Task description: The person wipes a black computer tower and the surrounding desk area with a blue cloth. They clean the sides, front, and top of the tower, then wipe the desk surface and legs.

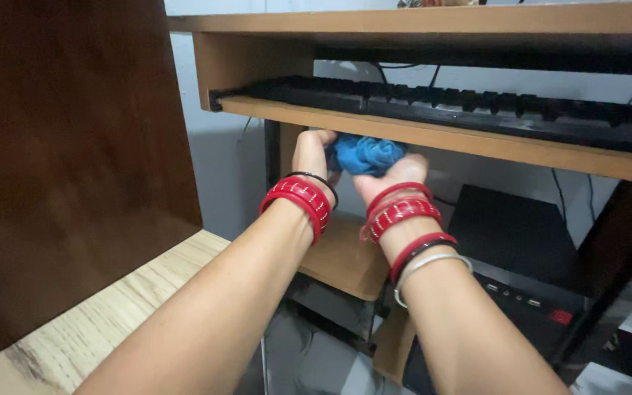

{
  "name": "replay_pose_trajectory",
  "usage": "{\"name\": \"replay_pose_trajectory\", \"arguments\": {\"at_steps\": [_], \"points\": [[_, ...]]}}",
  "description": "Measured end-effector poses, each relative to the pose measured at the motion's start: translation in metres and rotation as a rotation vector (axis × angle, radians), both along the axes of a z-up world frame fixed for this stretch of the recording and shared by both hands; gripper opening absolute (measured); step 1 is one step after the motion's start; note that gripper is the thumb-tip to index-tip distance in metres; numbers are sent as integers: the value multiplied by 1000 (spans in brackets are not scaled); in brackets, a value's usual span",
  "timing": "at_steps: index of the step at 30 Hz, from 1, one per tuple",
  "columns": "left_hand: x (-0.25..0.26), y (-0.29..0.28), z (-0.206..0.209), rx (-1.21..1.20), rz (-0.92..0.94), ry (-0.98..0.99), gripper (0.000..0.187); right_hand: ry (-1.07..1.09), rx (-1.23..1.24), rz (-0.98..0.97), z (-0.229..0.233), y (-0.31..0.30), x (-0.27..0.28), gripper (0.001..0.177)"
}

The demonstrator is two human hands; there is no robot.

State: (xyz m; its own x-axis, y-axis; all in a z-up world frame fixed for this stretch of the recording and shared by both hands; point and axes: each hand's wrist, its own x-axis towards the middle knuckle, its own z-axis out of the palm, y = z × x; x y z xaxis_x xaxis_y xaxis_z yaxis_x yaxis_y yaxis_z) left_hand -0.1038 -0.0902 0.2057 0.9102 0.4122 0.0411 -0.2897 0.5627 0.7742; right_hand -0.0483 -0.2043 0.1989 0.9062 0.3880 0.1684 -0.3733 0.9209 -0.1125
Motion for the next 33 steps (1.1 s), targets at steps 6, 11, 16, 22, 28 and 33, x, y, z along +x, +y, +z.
{"name": "replay_pose_trajectory", "arguments": {"at_steps": [6, 11, 16, 22, 28, 33], "points": [[2, -53, -1, -87, -86, 59, 34, -188, -9, -31, 2, -83, -14, 37], [14, -133, -6, -100, -180, -75, 36, -116, -58, -267, 12, -146, -22, 36], [2, -195, 5, -199, -303, -99, 41, -119, -89, -379, 36, -176, -55, 37], [0, -202, 13, -277, -338, -88, 42, -148, -93, -443, 59, -183, -78, 40], [5, -147, 12, -365, -197, -104, 46, -154, -83, -448, 65, -150, -70, 44], [6, -60, 12, -483, -36, -165, 51, -113, -57, -412, 45, -100, -47, 48]]}}
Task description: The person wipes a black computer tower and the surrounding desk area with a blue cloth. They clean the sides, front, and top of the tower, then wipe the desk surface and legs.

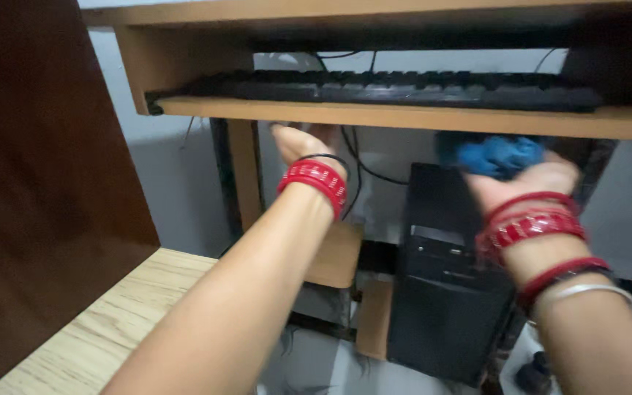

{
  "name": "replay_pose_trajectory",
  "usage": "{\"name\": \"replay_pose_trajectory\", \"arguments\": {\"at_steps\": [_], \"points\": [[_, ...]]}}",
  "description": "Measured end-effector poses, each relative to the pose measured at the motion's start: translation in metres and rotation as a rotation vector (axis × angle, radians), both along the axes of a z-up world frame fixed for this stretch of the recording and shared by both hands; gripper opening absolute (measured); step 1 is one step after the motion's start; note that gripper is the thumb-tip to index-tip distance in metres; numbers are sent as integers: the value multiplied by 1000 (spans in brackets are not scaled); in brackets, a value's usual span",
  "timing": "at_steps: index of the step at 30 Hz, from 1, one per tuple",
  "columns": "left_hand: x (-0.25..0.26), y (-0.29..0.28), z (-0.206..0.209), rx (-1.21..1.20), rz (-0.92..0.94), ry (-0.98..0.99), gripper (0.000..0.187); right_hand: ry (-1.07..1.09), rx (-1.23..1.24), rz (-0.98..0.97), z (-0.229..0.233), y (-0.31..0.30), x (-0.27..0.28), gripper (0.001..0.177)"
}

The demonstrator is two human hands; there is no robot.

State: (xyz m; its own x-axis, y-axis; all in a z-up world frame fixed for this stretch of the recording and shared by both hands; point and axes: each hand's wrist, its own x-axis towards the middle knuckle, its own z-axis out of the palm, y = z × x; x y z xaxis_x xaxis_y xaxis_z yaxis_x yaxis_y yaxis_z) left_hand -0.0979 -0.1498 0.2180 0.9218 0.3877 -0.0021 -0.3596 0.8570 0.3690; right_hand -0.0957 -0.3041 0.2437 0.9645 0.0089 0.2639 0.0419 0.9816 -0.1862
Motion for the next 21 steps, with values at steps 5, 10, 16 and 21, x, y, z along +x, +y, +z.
{"name": "replay_pose_trajectory", "arguments": {"at_steps": [5, 10, 16, 21], "points": [[6, 66, 1, -107, 130, 2, 58, 29, 36, 54, -26, 58, 26, 52], [35, 106, 1, -153, 193, -77, 60, 36, 90, 103, -39, 124, 52, 57], [80, 136, -4, -131, 211, -141, 54, -54, -1998, -929, -37, 193, 85, 74], [118, 145, -17, -100, 215, -149, 50, -536, -2202, -1175, -54, 202, 129, 54]]}}
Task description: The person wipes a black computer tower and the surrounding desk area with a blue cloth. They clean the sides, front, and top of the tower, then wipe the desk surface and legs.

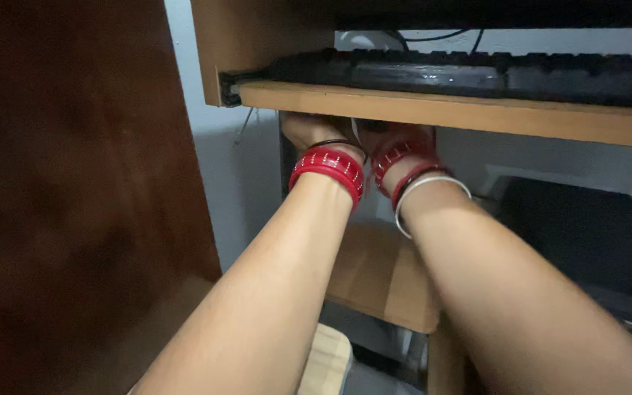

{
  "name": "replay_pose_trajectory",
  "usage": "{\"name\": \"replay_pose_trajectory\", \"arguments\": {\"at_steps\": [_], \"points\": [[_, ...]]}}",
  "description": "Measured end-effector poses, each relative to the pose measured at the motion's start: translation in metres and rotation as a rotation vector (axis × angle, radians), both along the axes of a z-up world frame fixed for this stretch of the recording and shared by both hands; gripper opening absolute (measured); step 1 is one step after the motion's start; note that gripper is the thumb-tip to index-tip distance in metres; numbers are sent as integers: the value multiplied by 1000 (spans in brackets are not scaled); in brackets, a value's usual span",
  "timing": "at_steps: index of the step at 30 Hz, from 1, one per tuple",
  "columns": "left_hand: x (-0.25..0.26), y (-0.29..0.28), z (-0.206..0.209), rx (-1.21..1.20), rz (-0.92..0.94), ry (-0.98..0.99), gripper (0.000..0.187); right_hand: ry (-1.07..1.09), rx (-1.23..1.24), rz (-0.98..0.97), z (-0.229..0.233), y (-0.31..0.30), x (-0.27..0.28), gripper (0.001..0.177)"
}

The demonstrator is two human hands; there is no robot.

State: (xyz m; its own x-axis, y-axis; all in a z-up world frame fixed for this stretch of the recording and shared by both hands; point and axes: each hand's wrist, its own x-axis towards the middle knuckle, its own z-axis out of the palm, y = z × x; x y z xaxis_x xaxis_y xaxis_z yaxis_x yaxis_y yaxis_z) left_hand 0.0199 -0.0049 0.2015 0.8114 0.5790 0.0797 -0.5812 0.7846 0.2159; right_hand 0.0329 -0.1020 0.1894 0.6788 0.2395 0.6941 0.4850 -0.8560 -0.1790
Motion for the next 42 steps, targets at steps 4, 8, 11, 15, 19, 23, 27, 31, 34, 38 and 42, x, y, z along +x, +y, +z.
{"name": "replay_pose_trajectory", "arguments": {"at_steps": [4, 8, 11, 15, 19, 23, 27, 31, 34, 38, 42], "points": [[15, -10, -46, 18, -28, 132, 46, -306, -397, 31, -14, -20, 38, 48], [18, -34, -78, 60, -86, 192, 43, -289, -531, -53, -17, -48, 50, 47], [17, -59, -79, 119, -116, 160, 40, -71, -445, -165, -15, -79, 44, 47], [12, -96, -52, 230, -99, -19, 38, -212, -371, -345, -11, -144, 25, 34], [-5, -124, -16, 294, -96, -221, 35, -130, -279, -444, -4, -201, 5, 26], [-47, -143, -5, 87, -297, -121, 42, -110, -186, -487, 12, -231, -16, 19], [-77, -155, 10, 27, -345, -86, 31, -91, -36, -472, 30, -237, -38, 11], [-91, -158, 15, -33, -339, -1, 32, -53, 246, -386, 45, -235, -63, 4], [-97, -154, 16, -36, -310, -43, 31, 61, 765, -104, 62, -227, -79, 3], [-110, -139, 17, -57, -307, -77, 26, 199, 1717, 657, 70, -210, -104, 10], [-130, -119, 21, -16, -301, -69, 34, 312, 1968, 919, 72, -195, -131, 18]]}}
